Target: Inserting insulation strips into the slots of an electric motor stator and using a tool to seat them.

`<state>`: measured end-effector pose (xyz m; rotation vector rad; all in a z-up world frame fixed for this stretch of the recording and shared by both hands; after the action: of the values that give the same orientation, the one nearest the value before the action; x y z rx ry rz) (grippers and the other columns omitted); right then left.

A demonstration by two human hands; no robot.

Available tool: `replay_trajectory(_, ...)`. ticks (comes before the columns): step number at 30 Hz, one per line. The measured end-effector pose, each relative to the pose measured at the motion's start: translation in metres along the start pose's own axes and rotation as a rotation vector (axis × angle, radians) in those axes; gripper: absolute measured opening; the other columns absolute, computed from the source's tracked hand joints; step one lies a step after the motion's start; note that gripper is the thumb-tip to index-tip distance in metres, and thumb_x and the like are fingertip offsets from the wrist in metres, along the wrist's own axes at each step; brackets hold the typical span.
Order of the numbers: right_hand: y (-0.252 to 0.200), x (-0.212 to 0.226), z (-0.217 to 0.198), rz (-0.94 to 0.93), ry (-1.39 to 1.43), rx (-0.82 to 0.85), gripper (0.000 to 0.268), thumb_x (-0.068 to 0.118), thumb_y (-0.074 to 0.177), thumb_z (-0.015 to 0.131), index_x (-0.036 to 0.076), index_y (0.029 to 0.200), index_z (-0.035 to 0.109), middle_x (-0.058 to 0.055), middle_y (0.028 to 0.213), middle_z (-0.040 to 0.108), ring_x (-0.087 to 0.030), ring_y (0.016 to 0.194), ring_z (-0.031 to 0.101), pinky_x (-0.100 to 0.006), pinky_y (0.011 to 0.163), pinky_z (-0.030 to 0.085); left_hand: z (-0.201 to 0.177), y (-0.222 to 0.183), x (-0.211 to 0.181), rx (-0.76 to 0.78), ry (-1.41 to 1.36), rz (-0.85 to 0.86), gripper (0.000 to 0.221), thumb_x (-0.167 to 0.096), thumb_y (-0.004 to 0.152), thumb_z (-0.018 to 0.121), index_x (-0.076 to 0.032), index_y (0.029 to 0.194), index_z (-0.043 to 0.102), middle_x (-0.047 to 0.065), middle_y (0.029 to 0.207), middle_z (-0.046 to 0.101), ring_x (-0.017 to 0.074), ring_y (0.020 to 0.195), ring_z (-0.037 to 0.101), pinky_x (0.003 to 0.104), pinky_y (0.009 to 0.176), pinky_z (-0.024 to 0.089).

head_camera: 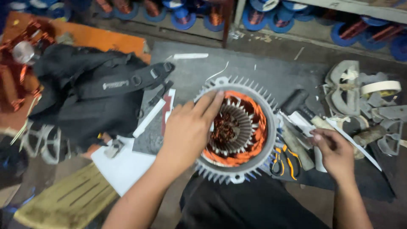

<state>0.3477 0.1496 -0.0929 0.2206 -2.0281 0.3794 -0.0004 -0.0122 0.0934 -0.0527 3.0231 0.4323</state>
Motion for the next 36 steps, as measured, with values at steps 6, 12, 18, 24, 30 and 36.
replay_trajectory(6,-0.006,0.044,0.003,-0.227,-0.011,0.068,0.018,0.005,0.101,0.063,-0.003,0.117,0.064,-0.017,0.112,0.069,-0.022,0.103,0.067,-0.031,0.099,0.053,0.005,0.012,-0.011,-0.050,0.069,0.081,0.059,0.007,0.078,0.055,-0.007,0.136,0.060,0.010,0.124,0.063,0.0266,0.068,0.061,0.041,0.054,0.046)
replay_trajectory(12,-0.020,0.232,0.053,-1.033,-0.281,0.162,0.011,0.005,0.102,0.068,-0.005,0.107,0.071,-0.019,0.102,0.069,-0.032,0.094,0.064,-0.043,0.090,0.048,0.013,0.023,-0.004,-0.104,0.058,0.156,0.032,-0.003,0.090,0.061,-0.012,0.119,0.071,0.004,0.090,0.060,0.0231,0.055,0.056,0.039,0.042,0.043)
replay_trajectory(18,-0.014,0.296,0.144,-1.441,-0.608,0.322,0.012,0.010,0.106,0.070,-0.002,0.105,0.068,-0.013,0.094,0.057,-0.032,0.086,0.050,-0.041,0.076,0.046,0.010,0.008,0.002,-0.245,0.141,-0.005,0.009,-0.017,0.085,0.059,-0.017,0.092,0.065,0.002,0.080,0.059,0.0287,0.066,0.062,0.044,0.053,0.045)
replay_trajectory(24,-0.010,0.291,0.166,-1.551,-0.596,0.412,0.006,-0.008,0.104,0.065,-0.004,0.104,0.069,-0.014,0.089,0.055,-0.035,0.080,0.049,-0.042,0.074,0.042,0.018,0.001,-0.001,-0.288,0.158,-0.155,0.008,-0.013,0.080,0.058,-0.016,0.085,0.063,0.004,0.081,0.065,0.0282,0.071,0.064,0.042,0.058,0.047)
replay_trajectory(30,0.014,0.274,0.177,-1.514,-0.768,0.411,0.015,0.000,0.078,0.064,0.001,0.092,0.060,-0.011,0.085,0.049,-0.034,0.079,0.049,-0.044,0.069,0.039,0.023,0.006,0.001,-0.270,0.154,-0.133,0.008,-0.018,0.083,0.057,-0.017,0.084,0.065,0.003,0.082,0.067,0.0269,0.073,0.064,0.042,0.059,0.047)
replay_trajectory(36,0.026,0.262,0.170,-1.330,-0.606,0.471,0.011,-0.006,0.083,0.063,0.003,0.089,0.062,-0.011,0.077,0.051,-0.033,0.075,0.052,-0.044,0.068,0.034,0.027,0.011,0.007,-0.292,0.046,-0.138,0.008,-0.017,0.080,0.062,-0.011,0.074,0.062,0.007,0.073,0.061,0.0363,0.059,0.062,0.051,0.041,0.043)
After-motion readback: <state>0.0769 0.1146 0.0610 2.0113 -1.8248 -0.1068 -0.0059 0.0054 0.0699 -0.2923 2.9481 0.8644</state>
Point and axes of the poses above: each hand's wrist, its own y-axis towards the middle knuckle, its own z-axis out of the palm, x = y × z, the point moved 7 cm from there along y, towards the middle knuckle
